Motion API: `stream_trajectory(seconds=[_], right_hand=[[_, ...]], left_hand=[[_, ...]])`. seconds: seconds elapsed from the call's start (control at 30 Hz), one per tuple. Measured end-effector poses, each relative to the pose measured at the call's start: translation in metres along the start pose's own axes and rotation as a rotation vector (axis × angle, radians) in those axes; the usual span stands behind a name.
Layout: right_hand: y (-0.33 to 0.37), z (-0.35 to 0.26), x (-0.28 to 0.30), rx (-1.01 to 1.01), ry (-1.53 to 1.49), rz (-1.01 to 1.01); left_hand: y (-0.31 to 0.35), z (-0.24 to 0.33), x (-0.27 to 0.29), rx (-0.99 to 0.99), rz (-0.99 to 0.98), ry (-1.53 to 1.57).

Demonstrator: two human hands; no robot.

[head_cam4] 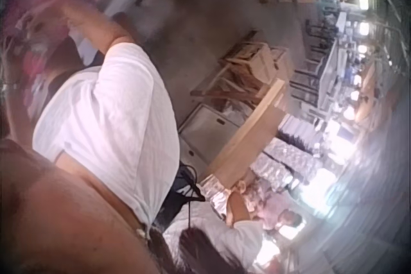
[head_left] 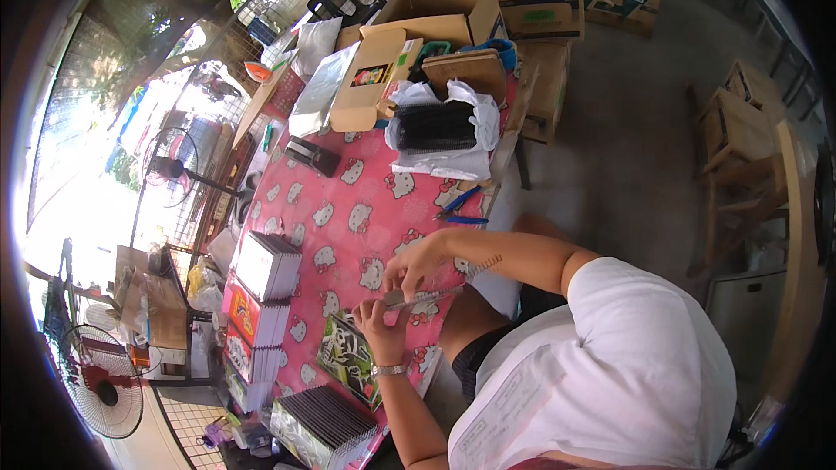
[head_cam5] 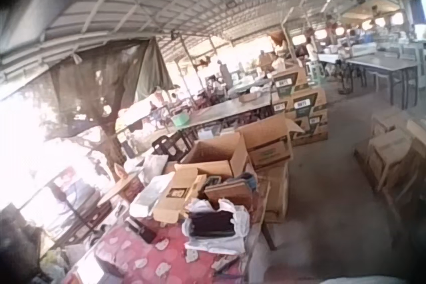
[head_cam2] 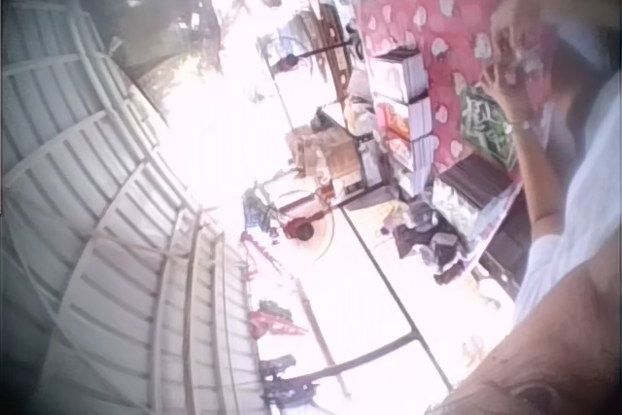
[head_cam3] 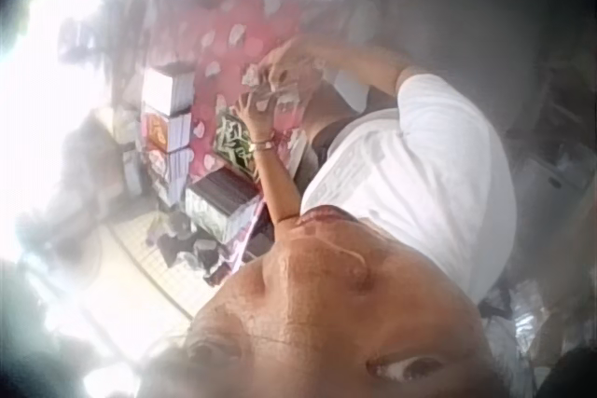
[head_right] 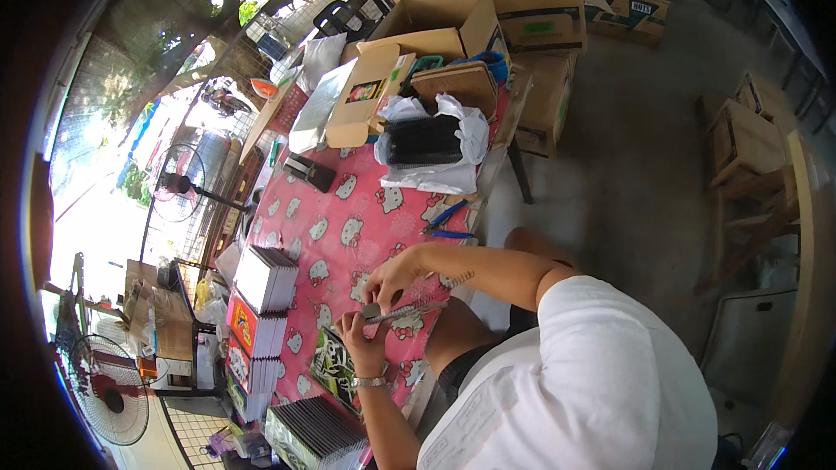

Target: The person assembles a notebook by threading a metal spiral through the punched holes of a stack of covers and pages, then uses a blue tool to crimp the ends of the spiral.

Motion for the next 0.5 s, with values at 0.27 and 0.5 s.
stream_trajectory(seconds=[0.27,0.5], right_hand=[[0.0022,0.0033,-0.0006,0.308,-0.387,-0.105],[-0.0041,0.0092,0.0018,0.399,-0.534,-0.118]], left_hand=[[0.0039,0.0072,-0.0056,0.053,0.114,0.02],[0.0008,0.0061,-0.0037,0.056,0.095,0.087]])
Point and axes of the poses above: each hand's wrist, its own y-axis away from the middle knuckle, its own x-axis out of the back of the hand, z = x × y, the point moved 2 cm from there along -y, towards the middle knuckle, and after that the axes turned 14 degrees about -z, right-handed, at the moved point
